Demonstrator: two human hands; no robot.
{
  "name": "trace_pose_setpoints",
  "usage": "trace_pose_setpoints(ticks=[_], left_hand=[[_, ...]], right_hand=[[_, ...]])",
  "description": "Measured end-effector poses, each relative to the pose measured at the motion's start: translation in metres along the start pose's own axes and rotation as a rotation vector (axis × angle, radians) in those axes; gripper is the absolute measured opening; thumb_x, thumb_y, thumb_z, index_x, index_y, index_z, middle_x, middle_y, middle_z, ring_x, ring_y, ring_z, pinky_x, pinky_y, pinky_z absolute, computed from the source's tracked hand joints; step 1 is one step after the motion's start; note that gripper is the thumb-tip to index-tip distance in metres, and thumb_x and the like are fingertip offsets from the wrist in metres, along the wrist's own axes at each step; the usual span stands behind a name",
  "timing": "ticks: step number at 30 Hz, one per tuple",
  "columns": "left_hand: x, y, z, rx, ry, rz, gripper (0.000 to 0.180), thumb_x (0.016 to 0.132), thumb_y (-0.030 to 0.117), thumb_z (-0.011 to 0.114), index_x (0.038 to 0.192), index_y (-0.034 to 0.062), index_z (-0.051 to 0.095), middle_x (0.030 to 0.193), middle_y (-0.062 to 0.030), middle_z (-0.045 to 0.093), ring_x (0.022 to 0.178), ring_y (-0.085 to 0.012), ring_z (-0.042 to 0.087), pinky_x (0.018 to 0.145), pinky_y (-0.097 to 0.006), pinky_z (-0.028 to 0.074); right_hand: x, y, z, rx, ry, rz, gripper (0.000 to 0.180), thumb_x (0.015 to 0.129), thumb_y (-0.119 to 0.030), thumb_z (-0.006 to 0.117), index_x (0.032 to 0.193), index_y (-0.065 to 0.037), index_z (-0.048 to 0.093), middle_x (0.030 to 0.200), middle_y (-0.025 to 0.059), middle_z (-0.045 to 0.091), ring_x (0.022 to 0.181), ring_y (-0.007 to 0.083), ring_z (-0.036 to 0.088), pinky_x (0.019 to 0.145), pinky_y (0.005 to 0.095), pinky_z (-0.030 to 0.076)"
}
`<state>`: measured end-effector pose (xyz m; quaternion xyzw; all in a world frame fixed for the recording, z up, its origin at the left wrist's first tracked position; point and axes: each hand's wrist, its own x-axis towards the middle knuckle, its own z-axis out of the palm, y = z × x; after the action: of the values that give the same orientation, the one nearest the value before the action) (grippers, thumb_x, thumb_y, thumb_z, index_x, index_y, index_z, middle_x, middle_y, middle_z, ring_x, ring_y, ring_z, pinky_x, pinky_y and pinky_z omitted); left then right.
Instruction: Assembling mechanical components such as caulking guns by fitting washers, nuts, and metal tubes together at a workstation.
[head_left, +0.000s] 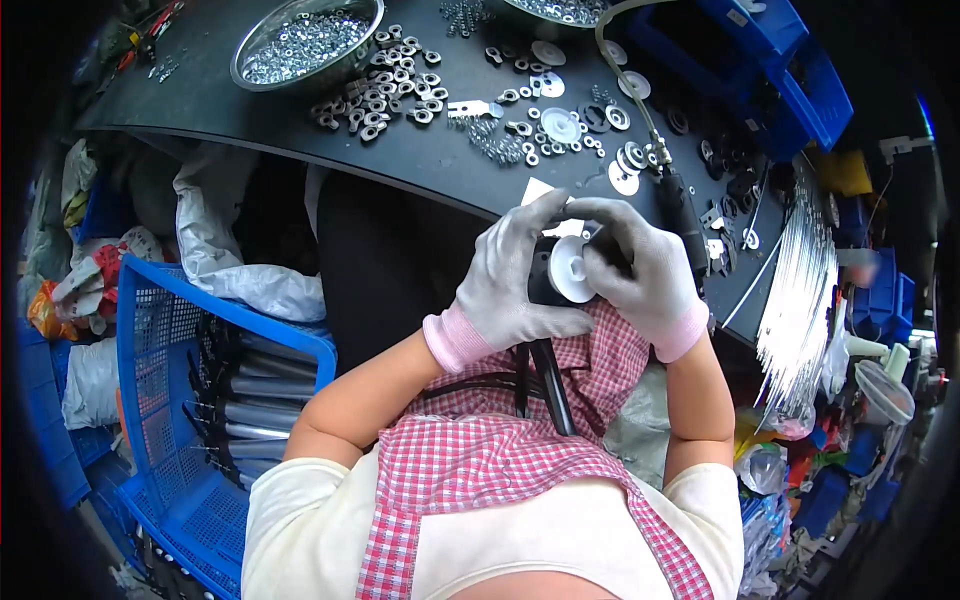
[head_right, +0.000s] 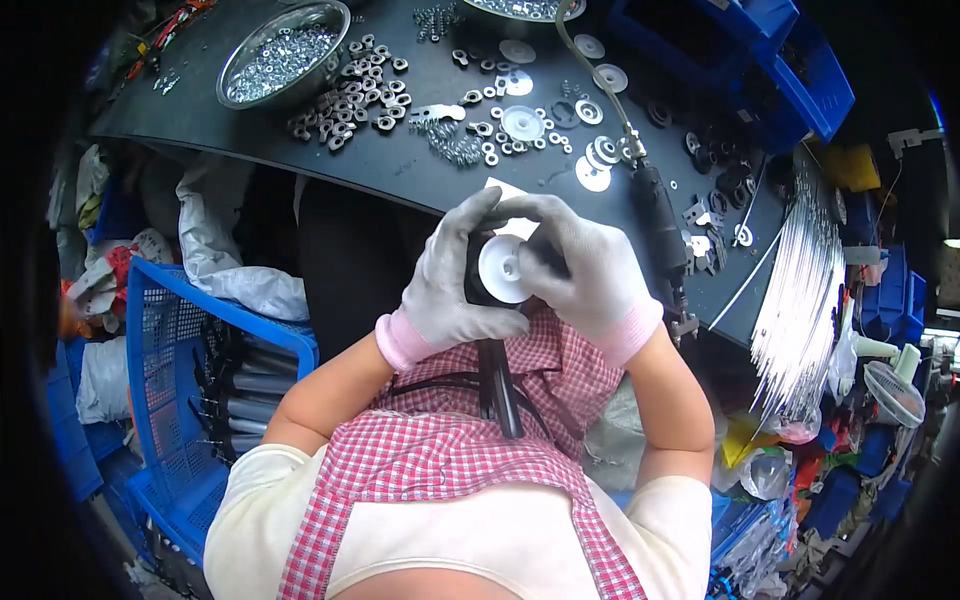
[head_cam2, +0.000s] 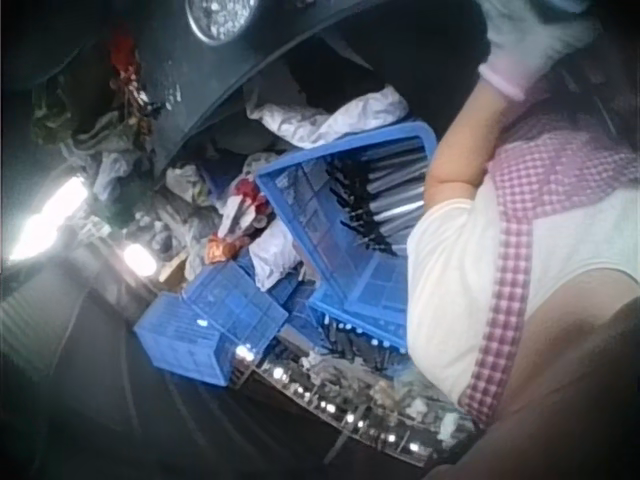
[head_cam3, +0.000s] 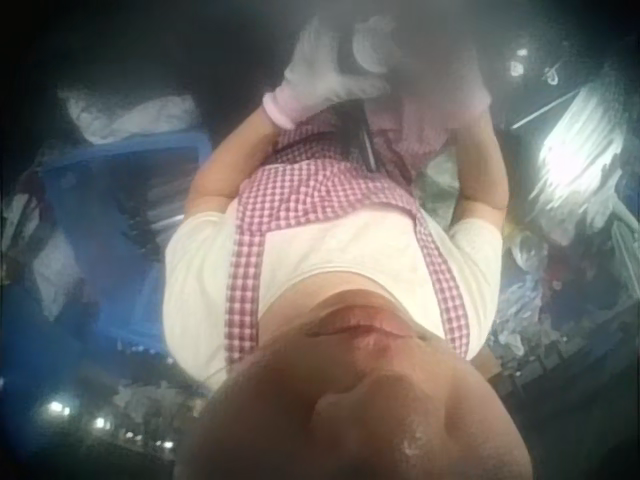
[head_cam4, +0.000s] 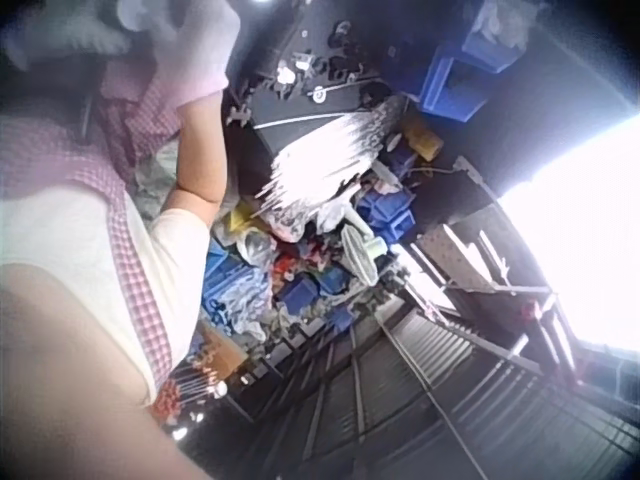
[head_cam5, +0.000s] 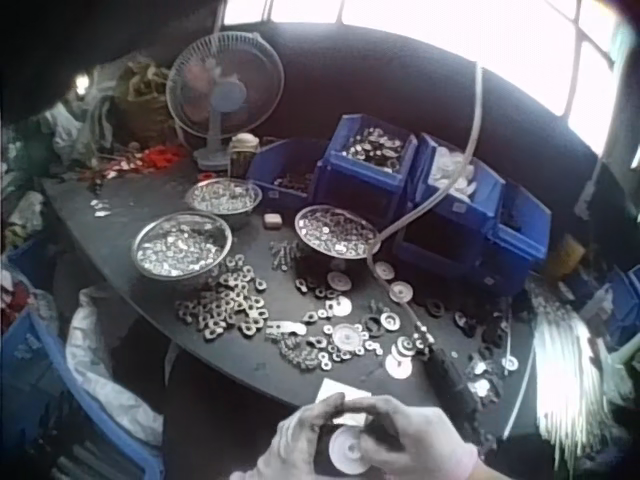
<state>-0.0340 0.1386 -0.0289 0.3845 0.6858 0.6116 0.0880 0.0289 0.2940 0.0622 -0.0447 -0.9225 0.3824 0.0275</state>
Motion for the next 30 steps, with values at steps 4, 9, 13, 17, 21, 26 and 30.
trace_pose_setpoints(ticks=[4,9,13,17,21,26,30], left_hand=[[0.001,-0.004,0.004,-0.317,0.016,0.08,0.095,0.064,0.025,0.083,0.142,0.0059,0.033,0.119,-0.0116,0.054,0.11,-0.0213,0.055,0.094,-0.034,0.045],[0.002,0.001,0.005,-0.063,0.073,0.177,0.058,0.067,0.015,0.076,0.121,0.0069,0.056,0.11,-0.0108,0.059,0.101,-0.0235,0.058,0.089,-0.036,0.046],[0.004,0.004,0.008,0.034,0.1,0.188,0.054,0.06,0.019,0.08,0.11,0.0081,0.061,0.11,-0.0116,0.059,0.1,-0.0282,0.058,0.089,-0.038,0.045],[0.004,0.004,0.006,0.002,0.062,0.092,0.057,0.056,0.023,0.083,0.106,0.0074,0.061,0.107,-0.0105,0.06,0.1,-0.0274,0.057,0.09,-0.037,0.044],[0.006,0.002,0.003,-0.052,0.034,0.063,0.057,0.057,0.024,0.084,0.105,0.007,0.059,0.105,-0.0101,0.06,0.098,-0.0273,0.058,0.09,-0.037,0.044],[0.004,0.006,0.005,0.044,0.127,0.064,0.058,0.055,0.029,0.084,0.1,0.0066,0.057,0.096,-0.011,0.061,0.09,-0.0313,0.061,0.081,-0.041,0.048],[0.005,0.003,0.008,0.014,0.145,0.053,0.061,0.053,0.029,0.086,0.099,0.0051,0.055,0.094,-0.0118,0.061,0.086,-0.0313,0.061,0.078,-0.042,0.05]], right_hand=[[-0.003,0.0,0.007,-0.103,0.044,-0.095,0.044,0.079,-0.008,0.065,0.121,-0.008,0.054,0.08,0.014,0.063,0.072,0.0245,0.066,0.067,0.0331,0.051],[0.051,0.058,-0.026,0.026,0.081,0.041,0.024,0.081,-0.016,0.066,0.101,-0.002,0.065,0.1,0.0157,0.067,0.09,0.0262,0.067,0.079,0.0326,0.051],[0.087,0.096,0.004,-0.544,0.225,-0.074,0.024,0.076,-0.023,0.072,0.091,-0.005,0.069,0.104,0.0153,0.062,0.098,0.0334,0.059,0.086,0.0403,0.048],[0.102,0.106,0.011,-0.497,0.185,-0.018,0.025,0.075,-0.023,0.074,0.09,-0.004,0.07,0.109,0.0149,0.059,0.099,0.0331,0.058,0.086,0.0406,0.048],[0.085,0.086,-0.001,-0.347,0.144,-0.118,0.022,0.074,-0.021,0.073,0.087,-0.003,0.07,0.102,0.0115,0.061,0.094,0.0269,0.06,0.081,0.0358,0.048],[0.019,0.005,-0.014,0.094,-0.16,-0.35,0.019,0.066,-0.016,0.075,0.081,-0.005,0.07,0.093,0.0091,0.061,0.087,0.0221,0.059,0.076,0.0322,0.047],[0.005,-0.003,-0.003,-0.189,0.055,-0.378,0.017,0.063,-0.011,0.075,0.078,-0.005,0.069,0.09,0.011,0.061,0.085,0.0278,0.06,0.075,0.0361,0.049]])
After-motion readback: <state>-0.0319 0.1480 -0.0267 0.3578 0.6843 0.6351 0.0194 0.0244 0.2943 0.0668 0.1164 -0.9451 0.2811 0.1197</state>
